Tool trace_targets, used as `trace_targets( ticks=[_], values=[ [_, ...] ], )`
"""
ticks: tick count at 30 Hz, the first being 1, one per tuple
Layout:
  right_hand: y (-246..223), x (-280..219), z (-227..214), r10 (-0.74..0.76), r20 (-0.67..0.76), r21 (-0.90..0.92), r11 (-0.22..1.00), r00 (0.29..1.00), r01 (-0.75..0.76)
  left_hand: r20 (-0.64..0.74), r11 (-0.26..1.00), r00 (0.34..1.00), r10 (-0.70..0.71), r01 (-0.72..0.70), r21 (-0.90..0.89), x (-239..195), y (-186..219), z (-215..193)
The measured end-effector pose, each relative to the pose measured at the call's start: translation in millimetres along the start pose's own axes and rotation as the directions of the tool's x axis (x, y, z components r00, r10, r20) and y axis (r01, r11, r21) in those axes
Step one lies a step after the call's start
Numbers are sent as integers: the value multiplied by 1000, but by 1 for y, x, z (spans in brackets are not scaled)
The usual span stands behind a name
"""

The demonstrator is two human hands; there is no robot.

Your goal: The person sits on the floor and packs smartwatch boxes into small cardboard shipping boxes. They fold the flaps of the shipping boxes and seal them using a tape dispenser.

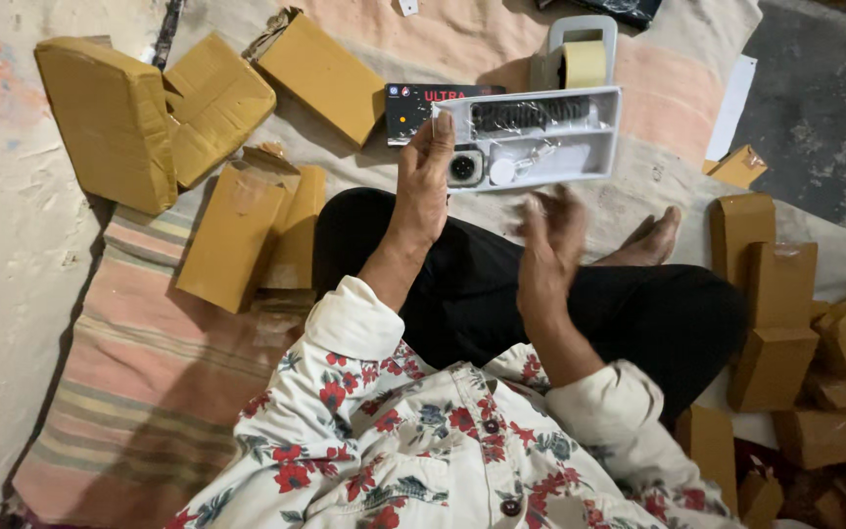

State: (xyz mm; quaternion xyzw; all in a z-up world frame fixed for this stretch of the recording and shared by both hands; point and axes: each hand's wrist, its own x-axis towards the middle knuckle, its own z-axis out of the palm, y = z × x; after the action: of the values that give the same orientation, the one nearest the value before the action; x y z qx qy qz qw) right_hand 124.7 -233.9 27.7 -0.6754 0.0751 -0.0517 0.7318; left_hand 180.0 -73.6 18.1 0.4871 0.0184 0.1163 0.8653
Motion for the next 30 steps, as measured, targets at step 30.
trace_targets(
  ticks=[30],
  values=[
    [-22,130,-22,229,283,-475,877,931,-71,-78,974,971,-225,223,-37,78,-19,-15]
  ],
)
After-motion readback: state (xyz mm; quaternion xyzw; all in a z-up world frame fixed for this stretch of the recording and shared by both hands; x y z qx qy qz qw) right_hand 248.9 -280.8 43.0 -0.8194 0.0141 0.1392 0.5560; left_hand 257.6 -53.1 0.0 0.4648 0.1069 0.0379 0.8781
